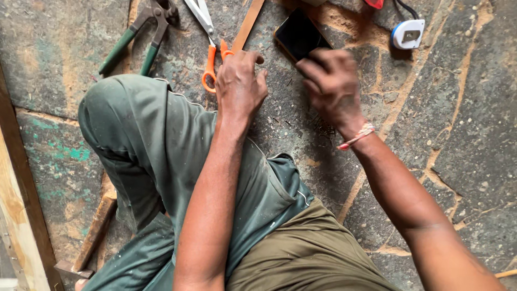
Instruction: The person sits on a tiled floor and uses a hammer to tap a small metal container, then opens a red plastic packet with scissors and pours nails onto the floor. The person gathers the nails into a pile with both hands.
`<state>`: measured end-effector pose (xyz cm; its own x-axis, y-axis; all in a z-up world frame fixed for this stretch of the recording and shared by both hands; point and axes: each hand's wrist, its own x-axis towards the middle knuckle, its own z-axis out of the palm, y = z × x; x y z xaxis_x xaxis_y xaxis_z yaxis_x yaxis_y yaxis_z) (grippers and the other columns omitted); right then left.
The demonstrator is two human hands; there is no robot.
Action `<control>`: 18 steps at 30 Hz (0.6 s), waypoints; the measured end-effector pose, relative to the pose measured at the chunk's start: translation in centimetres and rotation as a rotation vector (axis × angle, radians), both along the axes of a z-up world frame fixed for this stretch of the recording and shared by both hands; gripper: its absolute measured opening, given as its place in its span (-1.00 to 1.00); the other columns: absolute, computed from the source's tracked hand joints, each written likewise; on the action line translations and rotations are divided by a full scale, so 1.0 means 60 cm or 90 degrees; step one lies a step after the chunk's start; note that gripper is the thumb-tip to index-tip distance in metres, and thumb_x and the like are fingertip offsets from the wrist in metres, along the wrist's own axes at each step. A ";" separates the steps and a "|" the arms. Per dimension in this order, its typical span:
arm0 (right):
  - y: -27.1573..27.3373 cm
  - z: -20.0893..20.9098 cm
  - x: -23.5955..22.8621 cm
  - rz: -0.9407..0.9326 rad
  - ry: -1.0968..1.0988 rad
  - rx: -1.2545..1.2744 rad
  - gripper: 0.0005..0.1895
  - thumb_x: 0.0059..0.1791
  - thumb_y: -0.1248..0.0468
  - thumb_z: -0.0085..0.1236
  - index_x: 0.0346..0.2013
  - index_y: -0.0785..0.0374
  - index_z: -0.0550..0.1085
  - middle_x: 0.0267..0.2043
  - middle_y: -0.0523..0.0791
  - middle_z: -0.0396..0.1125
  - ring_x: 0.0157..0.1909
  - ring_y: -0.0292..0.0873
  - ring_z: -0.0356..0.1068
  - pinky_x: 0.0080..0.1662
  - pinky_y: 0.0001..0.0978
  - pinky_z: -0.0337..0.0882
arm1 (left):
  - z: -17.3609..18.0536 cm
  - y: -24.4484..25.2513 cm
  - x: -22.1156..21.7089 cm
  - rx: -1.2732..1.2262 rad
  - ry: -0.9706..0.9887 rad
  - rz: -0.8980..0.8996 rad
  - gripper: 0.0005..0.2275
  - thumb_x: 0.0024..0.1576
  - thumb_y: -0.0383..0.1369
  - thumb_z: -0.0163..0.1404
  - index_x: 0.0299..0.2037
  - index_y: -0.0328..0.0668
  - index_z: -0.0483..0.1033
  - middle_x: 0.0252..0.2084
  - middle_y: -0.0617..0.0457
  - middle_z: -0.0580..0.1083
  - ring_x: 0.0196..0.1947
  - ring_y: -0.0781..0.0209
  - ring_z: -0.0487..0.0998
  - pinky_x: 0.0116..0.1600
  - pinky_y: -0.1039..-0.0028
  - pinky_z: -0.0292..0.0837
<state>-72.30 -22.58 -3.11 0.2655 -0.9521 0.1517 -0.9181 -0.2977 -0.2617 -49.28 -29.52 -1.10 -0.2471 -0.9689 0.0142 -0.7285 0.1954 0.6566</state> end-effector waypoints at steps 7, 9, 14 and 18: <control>-0.014 0.001 0.032 0.151 0.028 0.043 -0.91 0.05 0.29 0.30 -0.15 0.12 0.58 -0.07 -0.18 0.43 0.02 -0.12 0.32 0.13 -0.26 0.35 | -0.015 0.007 0.007 0.067 0.033 -0.018 -0.91 0.04 -0.48 0.22 -0.28 -0.22 0.62 -0.28 -0.08 0.61 -0.29 0.07 0.66 -0.16 0.25 0.59; -0.004 0.000 0.025 0.158 0.041 0.044 -0.90 0.05 0.28 0.30 -0.18 0.20 0.56 -0.13 -0.13 0.42 0.01 -0.11 0.34 0.11 -0.25 0.37 | -0.022 0.017 0.004 0.103 0.051 -0.089 -0.95 0.11 -0.54 0.12 -0.36 -0.20 0.61 -0.34 -0.06 0.60 -0.37 0.11 0.68 -0.23 0.32 0.63; 0.047 0.002 -0.007 0.032 -0.073 0.059 -0.88 0.05 0.31 0.30 -0.20 0.30 0.54 -0.17 -0.02 0.45 -0.04 -0.09 0.37 0.02 -0.24 0.42 | -0.045 0.070 -0.029 0.063 -0.229 -0.369 -0.98 -0.11 -0.51 0.14 -0.53 -0.20 0.61 -0.45 -0.18 0.56 -0.42 -0.07 0.65 -0.32 0.21 0.58; 0.111 0.013 -0.052 -0.115 -0.116 0.128 -0.89 0.09 0.38 0.25 -0.10 0.32 0.56 -0.10 0.02 0.47 -0.03 -0.10 0.40 -0.02 -0.27 0.46 | -0.067 0.085 -0.039 0.047 -0.225 -0.440 -0.93 -0.06 -0.50 0.12 -0.57 -0.19 0.61 -0.48 -0.16 0.56 -0.44 -0.09 0.64 -0.35 0.18 0.57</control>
<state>-75.44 -15.93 -2.35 0.0759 -0.9970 -0.0147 -0.8840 -0.0605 -0.4636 -51.65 -24.42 -5.09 -0.7736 -0.5882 -0.2357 -0.6250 0.6467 0.4372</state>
